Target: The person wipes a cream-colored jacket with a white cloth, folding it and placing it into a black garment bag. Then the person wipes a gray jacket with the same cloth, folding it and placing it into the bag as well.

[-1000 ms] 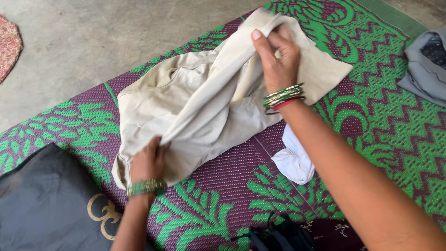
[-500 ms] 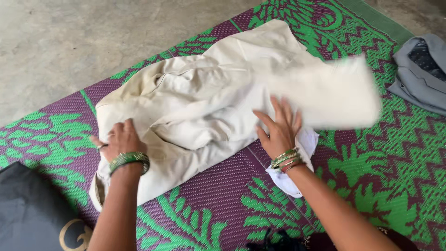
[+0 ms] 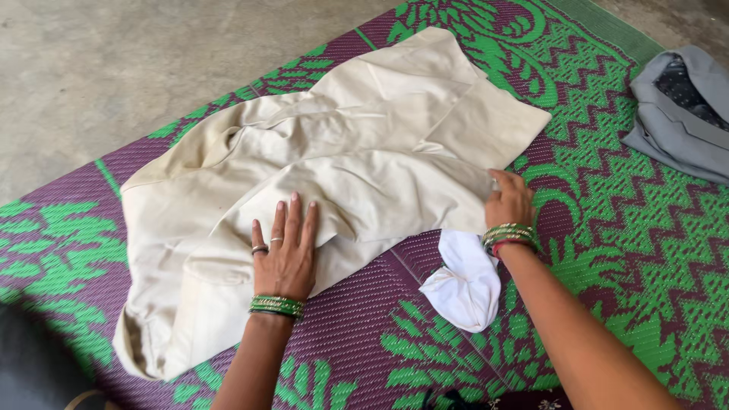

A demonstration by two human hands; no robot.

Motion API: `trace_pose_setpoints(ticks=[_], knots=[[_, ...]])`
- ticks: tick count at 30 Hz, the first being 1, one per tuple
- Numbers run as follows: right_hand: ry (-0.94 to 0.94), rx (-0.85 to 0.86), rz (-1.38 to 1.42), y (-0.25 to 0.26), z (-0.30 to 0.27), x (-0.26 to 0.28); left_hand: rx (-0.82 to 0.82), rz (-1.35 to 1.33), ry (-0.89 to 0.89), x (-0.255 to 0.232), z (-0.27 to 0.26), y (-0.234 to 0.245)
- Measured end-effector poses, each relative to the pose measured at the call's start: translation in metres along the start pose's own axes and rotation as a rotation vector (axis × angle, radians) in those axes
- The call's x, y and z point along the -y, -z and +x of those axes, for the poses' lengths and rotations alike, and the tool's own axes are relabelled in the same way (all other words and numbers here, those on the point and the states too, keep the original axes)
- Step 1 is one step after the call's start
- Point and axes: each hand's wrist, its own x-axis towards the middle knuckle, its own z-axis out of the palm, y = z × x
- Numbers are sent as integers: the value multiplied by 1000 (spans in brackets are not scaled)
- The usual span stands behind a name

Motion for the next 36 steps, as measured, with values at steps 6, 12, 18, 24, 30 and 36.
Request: trace_pose_setpoints(ticks=[6, 12, 18, 24, 30, 36], knots=[[-279, 157, -272, 0, 17, -41, -23, -173, 20, -3, 28, -29], [51, 113, 6, 15, 64, -43, -129, -290, -35, 18, 18, -19], [528, -302, 352, 62, 168, -3, -265, -543, -38, 20, -15, 10], [300, 18, 21, 37, 210, 13, -77, -375, -385, -18, -11, 23], [217, 230, 36, -15, 188, -20, 577, -322, 52, -36, 27, 11], [868, -81, 125, -49, 146, 24, -106, -313, -183, -131, 126, -38]])
